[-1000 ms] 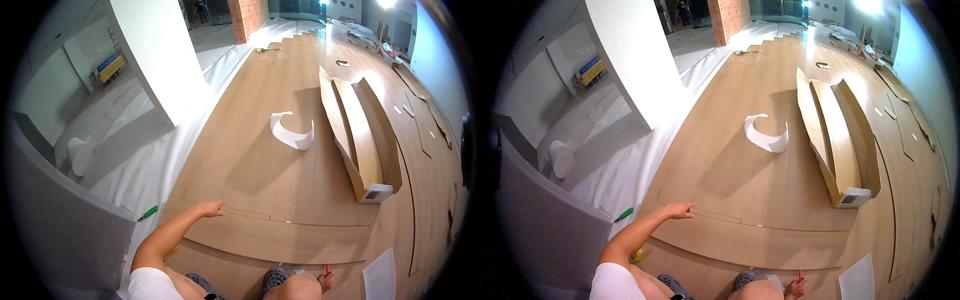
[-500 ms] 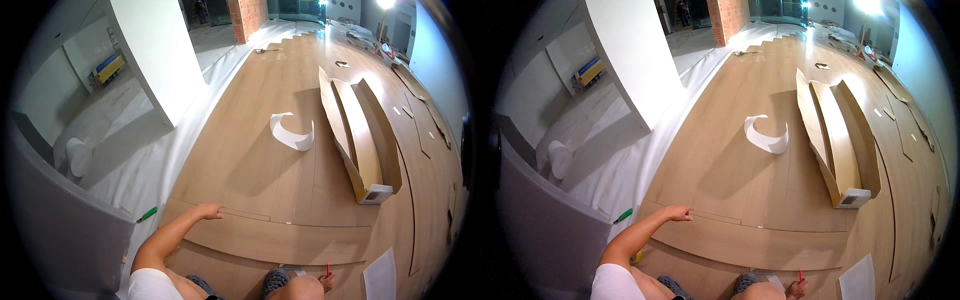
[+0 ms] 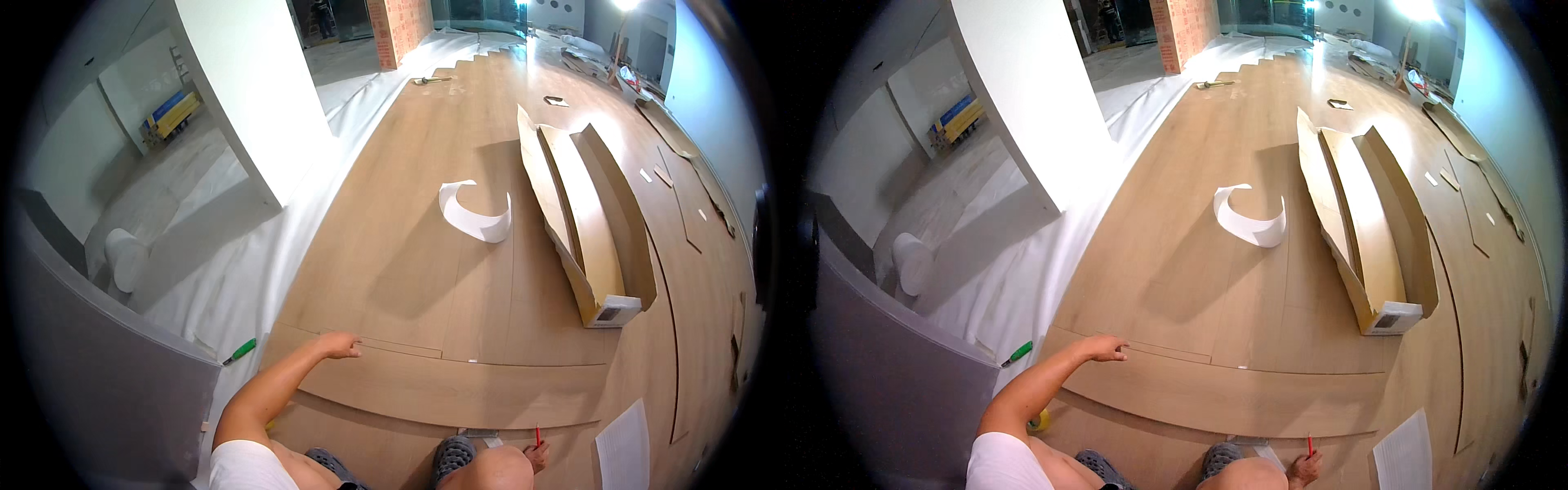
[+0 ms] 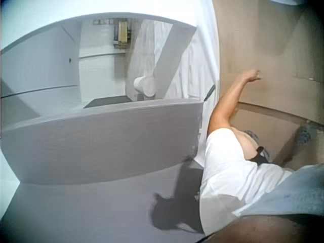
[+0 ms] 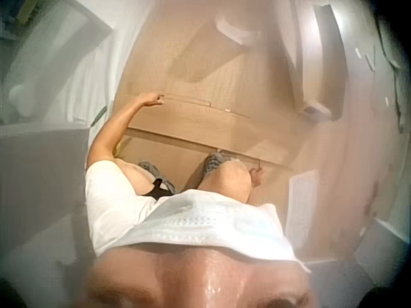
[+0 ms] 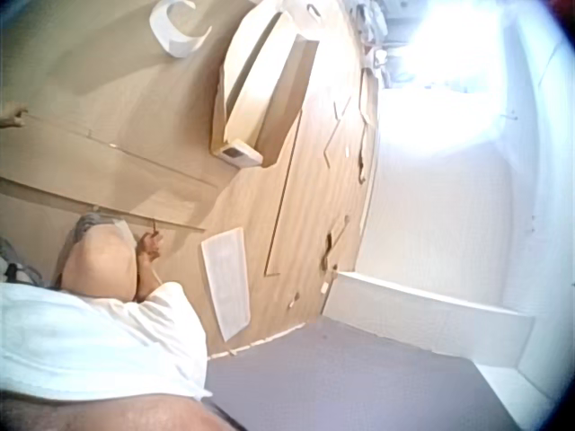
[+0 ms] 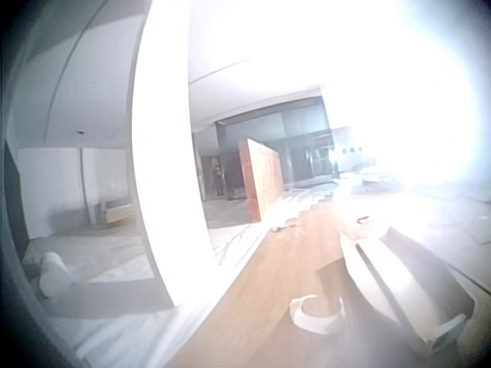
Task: The person measures, marks, and fits laminate flooring planks against a wall and around corners using a square ruler and a pencil.
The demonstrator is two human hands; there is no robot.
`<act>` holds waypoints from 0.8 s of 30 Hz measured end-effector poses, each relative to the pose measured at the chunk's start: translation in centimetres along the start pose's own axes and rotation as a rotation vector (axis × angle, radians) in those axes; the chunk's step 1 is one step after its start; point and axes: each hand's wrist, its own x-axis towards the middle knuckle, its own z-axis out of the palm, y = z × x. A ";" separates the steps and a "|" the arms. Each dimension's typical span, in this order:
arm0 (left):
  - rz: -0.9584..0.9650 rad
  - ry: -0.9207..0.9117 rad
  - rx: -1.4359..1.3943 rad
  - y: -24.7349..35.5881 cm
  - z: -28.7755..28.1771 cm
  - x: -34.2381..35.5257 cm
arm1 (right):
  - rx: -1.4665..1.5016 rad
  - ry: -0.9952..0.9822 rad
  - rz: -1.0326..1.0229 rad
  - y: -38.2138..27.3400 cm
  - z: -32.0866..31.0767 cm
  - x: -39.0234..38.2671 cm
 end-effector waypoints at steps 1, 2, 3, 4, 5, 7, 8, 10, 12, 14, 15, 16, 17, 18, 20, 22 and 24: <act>-0.001 0.005 0.006 -0.4 0.2 0.2 | 0.051 0.011 0.005 -0.2 -0.1 0.0; -0.001 0.010 0.012 -0.7 0.4 0.4 | 0.102 0.022 0.010 -0.3 -0.2 0.0; -0.003 0.012 0.018 -0.7 0.5 0.4 | 0.151 0.030 0.016 -0.6 -0.5 -0.1; -0.004 0.016 0.019 -0.7 0.6 0.3 | 0.153 0.001 0.002 -0.8 -0.9 -0.2; -0.006 0.020 0.021 -0.7 0.6 0.2 | 0.155 -0.028 -0.012 -0.8 -1.4 -0.2; -0.010 0.019 0.018 -0.6 0.5 0.0 | 0.136 -0.066 -0.025 -1.0 -2.1 0.1; -0.015 0.013 0.015 -0.7 0.5 -0.1 | 0.117 -0.077 -0.023 -1.2 -2.3 0.2; -0.032 0.010 0.008 -0.3 0.1 -0.1 | 0.093 -0.090 -0.004 -1.5 -2.7 0.5; -0.059 0.012 -0.001 0.4 -0.3 -0.4 | 0.085 -0.098 0.028 -1.8 -3.1 0.6; -0.073 0.002 -0.026 1.5 -1.0 -0.6 | 0.088 -0.062 0.032 -1.9 -3.6 0.6; -0.088 -0.002 -0.034 1.5 -1.3 -1.0 | 0.097 -0.049 0.033 -2.3 -3.6 0.5; -0.075 0.015 -0.027 0.8 -0.9 -1.0 | 0.097 -0.078 0.027 -2.5 -3.6 0.5; -0.062 0.032 -0.020 -0.4 -0.4 -0.7 | 0.098 -0.107 0.021 -2.6 -3.8 0.4; -0.049 0.048 -0.012 -1.0 -0.1 -0.7 | 0.100 -0.136 0.015 -2.8 -3.9 0.3; -0.069 0.043 -0.009 -0.7 -0.2 -0.3 | 0.092 -0.083 0.014 -2.6 -3.7 0.6; -0.076 0.034 -0.015 -0.3 -0.6 -0.3 | 0.091 -0.057 0.000 -2.2 -3.6 0.6; -0.066 0.025 -0.036 0.1 -0.9 -0.5 | 0.096 -0.056 -0.029 -2.0 -3.6 0.6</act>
